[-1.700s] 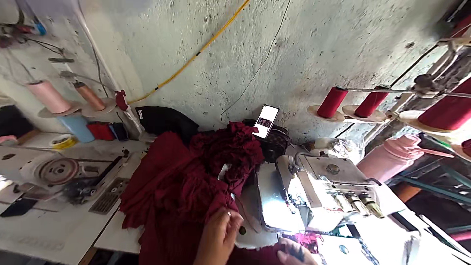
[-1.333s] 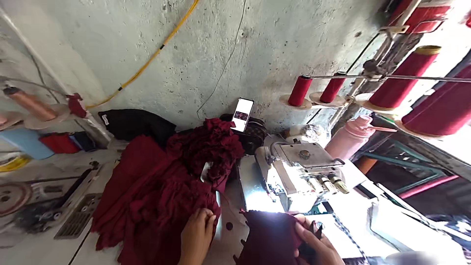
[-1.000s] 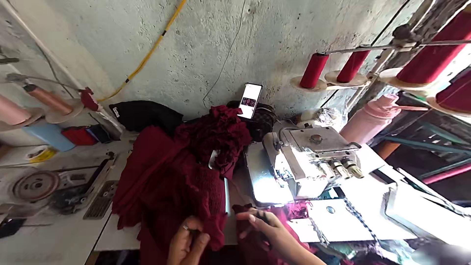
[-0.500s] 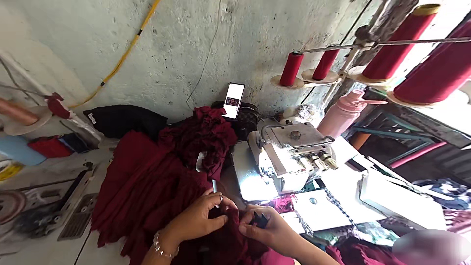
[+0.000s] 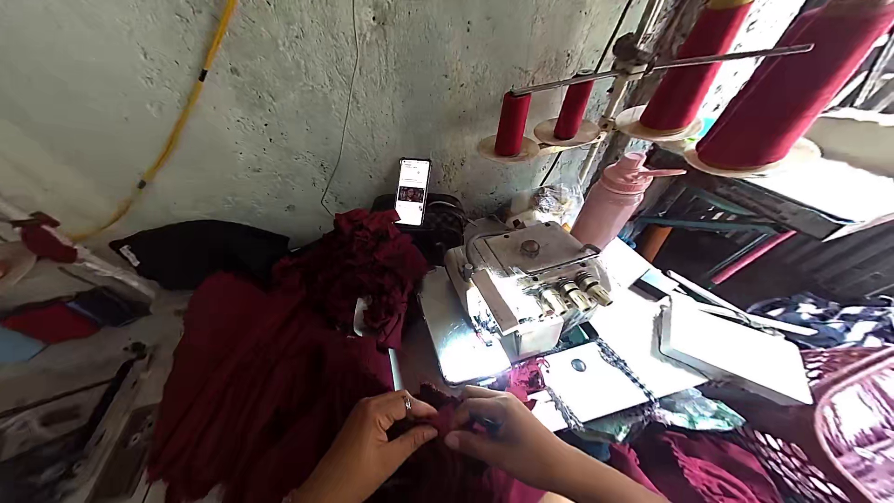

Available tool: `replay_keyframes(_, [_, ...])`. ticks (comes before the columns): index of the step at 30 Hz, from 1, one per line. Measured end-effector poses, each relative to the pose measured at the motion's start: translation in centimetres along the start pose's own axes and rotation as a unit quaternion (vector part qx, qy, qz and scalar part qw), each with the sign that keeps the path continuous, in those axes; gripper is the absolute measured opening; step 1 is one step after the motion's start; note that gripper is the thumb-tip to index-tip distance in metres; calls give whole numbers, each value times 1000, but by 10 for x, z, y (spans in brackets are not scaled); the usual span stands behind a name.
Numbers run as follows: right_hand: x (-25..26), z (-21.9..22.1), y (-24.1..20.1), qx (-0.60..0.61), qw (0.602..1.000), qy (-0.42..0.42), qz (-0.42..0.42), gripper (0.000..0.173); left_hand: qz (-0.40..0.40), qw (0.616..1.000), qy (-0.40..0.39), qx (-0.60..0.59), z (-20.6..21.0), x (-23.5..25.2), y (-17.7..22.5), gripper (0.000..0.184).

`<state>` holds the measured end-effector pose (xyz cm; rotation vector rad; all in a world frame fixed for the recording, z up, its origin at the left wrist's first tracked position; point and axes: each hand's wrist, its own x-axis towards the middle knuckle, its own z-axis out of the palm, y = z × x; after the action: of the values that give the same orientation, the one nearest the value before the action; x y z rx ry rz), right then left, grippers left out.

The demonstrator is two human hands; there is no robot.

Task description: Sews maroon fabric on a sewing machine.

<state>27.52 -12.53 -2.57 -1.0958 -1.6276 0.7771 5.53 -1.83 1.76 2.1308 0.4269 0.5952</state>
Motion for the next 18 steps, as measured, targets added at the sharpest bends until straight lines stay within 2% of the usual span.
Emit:
replay_keyframes(3, [1, -11, 6, 110, 989, -87, 48, 42, 48, 998, -8, -32, 8, 3, 6, 15])
replay_keyframes(5, [1, -9, 10, 169, 981, -87, 41, 39, 54, 998, 19, -14, 18, 4, 6, 15])
replay_keyframes(8, [1, -5, 6, 123, 991, -8, 50, 28, 17, 997, 75, 24, 28, 1, 5, 25])
replay_keyframes(10, [2, -9, 1, 94, 993, 13, 71, 24, -18, 996, 84, 0, 28, -4, 5, 31])
replay_keyframes(14, [5, -18, -14, 71, 993, 5, 91, 20, -27, 992, 90, -87, 29, -10, -7, 23])
replay_keyframes(16, [11, -16, -25, 34, 998, -6, 58, 22, 6, 989, 74, -127, 30, -8, -18, 23])
replay_keyframes(18, [18, -8, -36, -6, 1000, -13, -6, 24, 29, 976, 26, -216, 28, -10, -28, 18])
